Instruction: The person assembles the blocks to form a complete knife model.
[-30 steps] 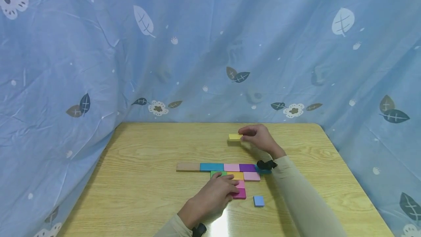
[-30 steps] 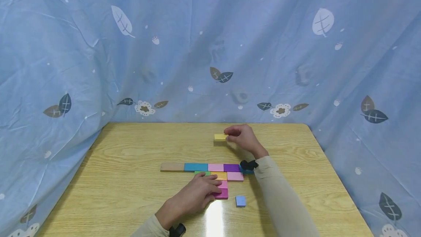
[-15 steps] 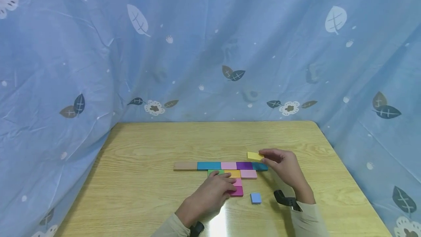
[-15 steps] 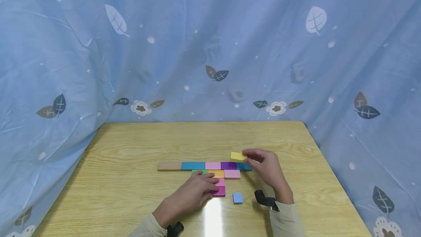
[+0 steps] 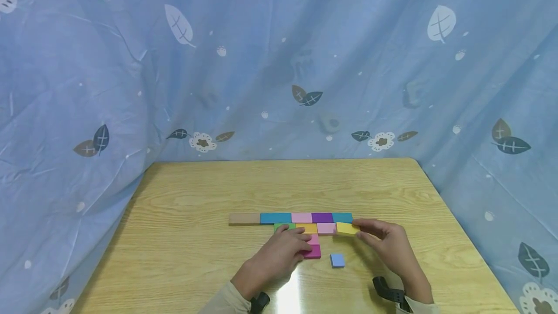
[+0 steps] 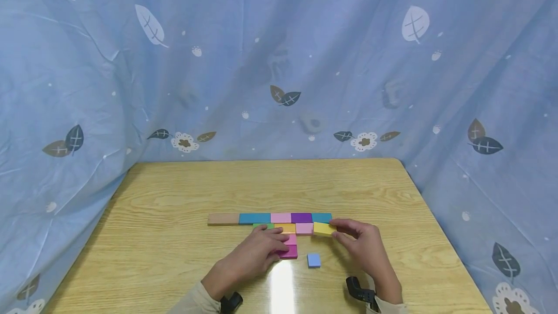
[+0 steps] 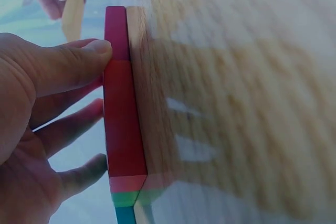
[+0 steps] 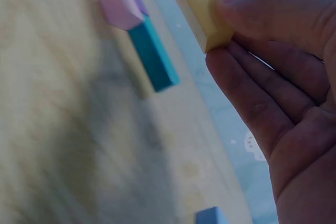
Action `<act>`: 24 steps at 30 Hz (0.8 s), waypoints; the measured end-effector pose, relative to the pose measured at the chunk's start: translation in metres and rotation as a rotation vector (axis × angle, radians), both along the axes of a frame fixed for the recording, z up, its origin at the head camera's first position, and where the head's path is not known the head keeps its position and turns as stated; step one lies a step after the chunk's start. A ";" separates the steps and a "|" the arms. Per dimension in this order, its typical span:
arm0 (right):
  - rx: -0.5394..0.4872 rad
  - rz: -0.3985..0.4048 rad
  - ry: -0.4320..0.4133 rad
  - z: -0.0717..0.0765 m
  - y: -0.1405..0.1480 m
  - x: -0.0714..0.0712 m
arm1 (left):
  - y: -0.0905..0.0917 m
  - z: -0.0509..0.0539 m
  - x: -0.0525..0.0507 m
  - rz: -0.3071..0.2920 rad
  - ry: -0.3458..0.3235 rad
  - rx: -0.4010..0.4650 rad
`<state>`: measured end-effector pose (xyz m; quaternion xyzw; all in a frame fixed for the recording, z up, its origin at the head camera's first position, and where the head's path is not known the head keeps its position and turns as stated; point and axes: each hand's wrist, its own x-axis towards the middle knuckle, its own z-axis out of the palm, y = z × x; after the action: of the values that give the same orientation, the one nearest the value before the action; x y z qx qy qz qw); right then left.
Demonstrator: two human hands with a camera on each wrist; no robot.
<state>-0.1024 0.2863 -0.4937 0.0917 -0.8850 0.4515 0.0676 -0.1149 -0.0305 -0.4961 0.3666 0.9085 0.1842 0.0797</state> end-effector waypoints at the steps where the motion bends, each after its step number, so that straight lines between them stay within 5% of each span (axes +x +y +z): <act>1: 0.004 0.005 -0.004 -0.001 -0.002 0.000 | 0.000 0.000 0.000 0.000 0.000 0.001; 24: 0.147 0.131 0.098 -0.023 -0.033 -0.004 | -0.001 0.001 -0.001 -0.012 0.007 -0.009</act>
<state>-0.1065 0.2530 -0.5169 0.1760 -0.9035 0.3836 0.0740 -0.1159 -0.0316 -0.4952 0.3723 0.9073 0.1784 0.0794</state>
